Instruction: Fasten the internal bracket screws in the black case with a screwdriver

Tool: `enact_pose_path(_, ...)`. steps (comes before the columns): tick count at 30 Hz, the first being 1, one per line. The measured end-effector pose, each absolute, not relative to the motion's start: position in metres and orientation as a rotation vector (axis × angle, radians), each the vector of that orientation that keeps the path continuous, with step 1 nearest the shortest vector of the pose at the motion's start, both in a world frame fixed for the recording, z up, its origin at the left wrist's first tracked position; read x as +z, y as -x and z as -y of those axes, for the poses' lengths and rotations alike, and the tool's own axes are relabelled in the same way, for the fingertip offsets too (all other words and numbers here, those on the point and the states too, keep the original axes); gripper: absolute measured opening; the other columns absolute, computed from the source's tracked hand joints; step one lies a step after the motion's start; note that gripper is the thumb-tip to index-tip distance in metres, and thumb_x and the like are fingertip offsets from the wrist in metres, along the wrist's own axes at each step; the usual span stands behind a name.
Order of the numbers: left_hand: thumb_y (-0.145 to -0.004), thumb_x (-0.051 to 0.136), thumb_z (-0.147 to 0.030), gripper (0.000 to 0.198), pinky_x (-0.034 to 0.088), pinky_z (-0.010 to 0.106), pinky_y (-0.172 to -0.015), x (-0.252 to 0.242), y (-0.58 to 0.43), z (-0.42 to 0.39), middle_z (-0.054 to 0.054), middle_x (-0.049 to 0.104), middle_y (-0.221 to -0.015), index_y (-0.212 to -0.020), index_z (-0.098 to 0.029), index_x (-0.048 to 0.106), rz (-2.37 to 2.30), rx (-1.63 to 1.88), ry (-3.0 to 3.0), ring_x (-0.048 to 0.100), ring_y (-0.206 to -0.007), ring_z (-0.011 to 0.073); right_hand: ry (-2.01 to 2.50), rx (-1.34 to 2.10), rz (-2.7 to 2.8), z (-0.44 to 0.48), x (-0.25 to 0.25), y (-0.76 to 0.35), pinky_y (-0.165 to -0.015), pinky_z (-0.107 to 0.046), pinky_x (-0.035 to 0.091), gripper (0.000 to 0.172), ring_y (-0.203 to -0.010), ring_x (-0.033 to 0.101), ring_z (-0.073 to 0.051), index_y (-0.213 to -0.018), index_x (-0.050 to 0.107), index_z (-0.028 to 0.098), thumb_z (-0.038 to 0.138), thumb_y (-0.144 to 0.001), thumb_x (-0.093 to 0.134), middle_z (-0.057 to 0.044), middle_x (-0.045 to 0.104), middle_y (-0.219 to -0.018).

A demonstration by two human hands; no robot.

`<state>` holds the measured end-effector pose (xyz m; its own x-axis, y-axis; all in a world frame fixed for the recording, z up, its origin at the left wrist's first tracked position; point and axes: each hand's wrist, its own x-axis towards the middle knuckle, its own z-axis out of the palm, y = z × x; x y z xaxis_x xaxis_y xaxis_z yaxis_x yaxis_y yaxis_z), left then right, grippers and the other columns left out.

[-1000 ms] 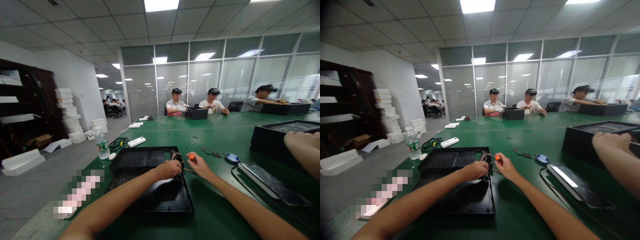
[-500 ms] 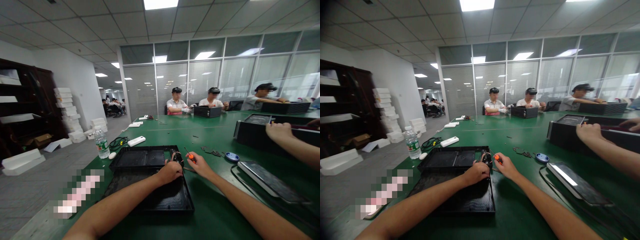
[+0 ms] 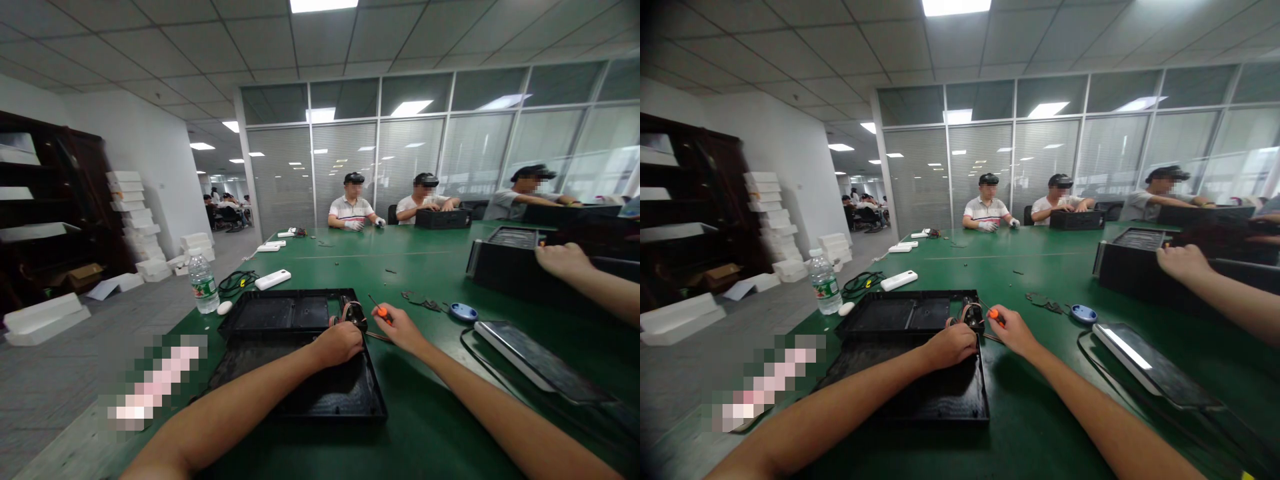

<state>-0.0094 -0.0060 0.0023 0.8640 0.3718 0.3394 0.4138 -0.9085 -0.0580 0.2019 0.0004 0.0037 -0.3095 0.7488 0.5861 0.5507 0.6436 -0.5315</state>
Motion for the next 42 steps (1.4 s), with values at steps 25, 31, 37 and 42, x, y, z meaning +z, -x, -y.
enact_pose_path(25,-0.083,0.053,-0.016,0.010,0.038,0.024,-0.085,0.005,0.015,-0.001,0.003,0.065,-0.089,-0.083,-0.016,0.063,0.630,-0.569,3.105,0.057,-0.087,0.0141,0.765,1.074,1.401,-0.004,0.032,-0.231,-0.034,-0.017,0.015,0.031,-0.034,0.021,-0.004,-0.075,0.042,0.021,0.046,-0.071,0.060,0.012,0.026,-0.044)
enact_pose_path(31,-0.076,0.061,-0.019,0.018,0.038,0.027,-0.081,0.007,0.016,0.006,0.001,0.064,-0.087,-0.092,-0.016,0.052,0.951,-0.629,3.039,0.058,-0.085,0.0157,0.925,0.846,1.448,-0.003,0.030,-0.222,-0.035,-0.020,0.025,0.032,-0.035,0.033,-0.007,-0.072,0.046,0.019,0.050,-0.076,0.050,0.008,0.037,-0.045)
enact_pose_path(37,-0.076,0.056,-0.014,0.036,0.037,0.030,-0.085,0.005,0.016,0.008,0.002,0.063,-0.092,-0.110,-0.018,0.045,0.911,-0.703,3.083,0.056,-0.093,0.0171,0.996,0.319,1.736,0.011,0.029,-0.208,-0.050,-0.025,0.038,0.025,-0.052,0.048,-0.013,-0.078,0.053,0.018,0.043,-0.078,0.050,0.000,0.053,-0.060)
enact_pose_path(42,-0.076,0.056,-0.017,0.028,0.039,0.027,-0.081,0.002,0.015,0.005,0.003,0.061,-0.089,-0.104,-0.017,0.051,0.879,-0.698,3.079,0.055,-0.087,0.0166,1.004,0.160,1.889,0.019,0.033,-0.205,-0.059,-0.026,0.041,0.022,-0.060,0.052,-0.015,-0.077,0.054,0.019,0.040,-0.079,0.049,-0.001,0.057,-0.066)
